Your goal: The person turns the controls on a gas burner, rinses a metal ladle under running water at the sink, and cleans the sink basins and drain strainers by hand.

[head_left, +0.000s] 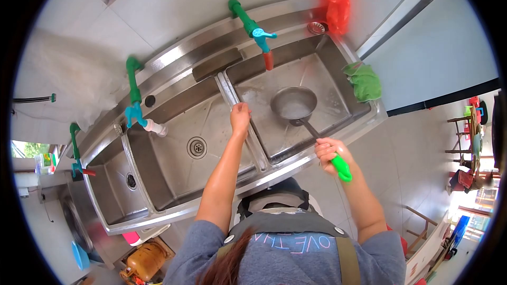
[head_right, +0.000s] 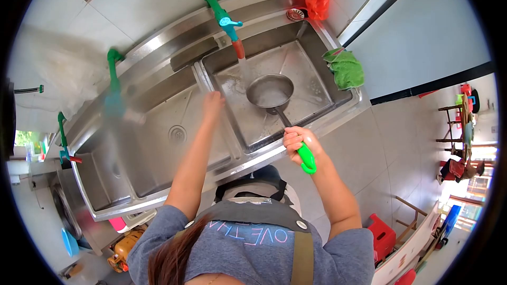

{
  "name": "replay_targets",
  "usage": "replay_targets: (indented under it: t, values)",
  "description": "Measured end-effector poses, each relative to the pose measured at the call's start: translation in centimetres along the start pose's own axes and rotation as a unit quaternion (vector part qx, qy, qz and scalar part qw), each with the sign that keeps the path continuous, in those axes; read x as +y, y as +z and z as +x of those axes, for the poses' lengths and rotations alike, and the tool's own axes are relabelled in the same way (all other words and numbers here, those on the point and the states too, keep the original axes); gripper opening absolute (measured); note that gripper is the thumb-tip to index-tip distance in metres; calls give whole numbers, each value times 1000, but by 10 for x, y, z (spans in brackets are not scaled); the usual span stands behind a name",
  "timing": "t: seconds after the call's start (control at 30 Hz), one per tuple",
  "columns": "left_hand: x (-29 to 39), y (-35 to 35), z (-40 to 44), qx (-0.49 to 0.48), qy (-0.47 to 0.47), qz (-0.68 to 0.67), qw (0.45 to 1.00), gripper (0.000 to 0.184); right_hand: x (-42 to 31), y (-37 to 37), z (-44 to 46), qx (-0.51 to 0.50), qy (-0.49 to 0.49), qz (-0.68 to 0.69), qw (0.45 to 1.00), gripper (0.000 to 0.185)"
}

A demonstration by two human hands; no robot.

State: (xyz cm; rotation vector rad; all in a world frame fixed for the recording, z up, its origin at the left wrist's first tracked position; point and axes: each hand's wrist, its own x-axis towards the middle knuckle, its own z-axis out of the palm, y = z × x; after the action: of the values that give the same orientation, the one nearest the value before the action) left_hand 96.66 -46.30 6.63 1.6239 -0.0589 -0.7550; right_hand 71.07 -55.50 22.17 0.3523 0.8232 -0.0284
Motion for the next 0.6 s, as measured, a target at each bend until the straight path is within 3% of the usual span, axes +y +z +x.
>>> replay_targets:
  t: [0.13,0.23,0.37,0.43,0.53,0.6]
  values:
    - [3,2,2,-3,4,1,1000,25,-24,3,5,45,-92,-86,991,22]
    - [8,8,5,-40,-30,-7,999,28,-39,29,15,86,-259,-252,929,19]
    - [11,37,45,-115,-198,-201,953,32,-47,62,37,178,-450,-436,759,16]
    - [10,59,72,-123,-233,-281,923,32,-65,59,54,216,-490,-515,670,16]
    - [22,99,96,-56,-252,-351,900,24,-74,59,51,269,-519,-630,511,19]
    - [19,116,113,-63,-266,-441,855,21,-78,49,47,256,-513,-685,450,19]
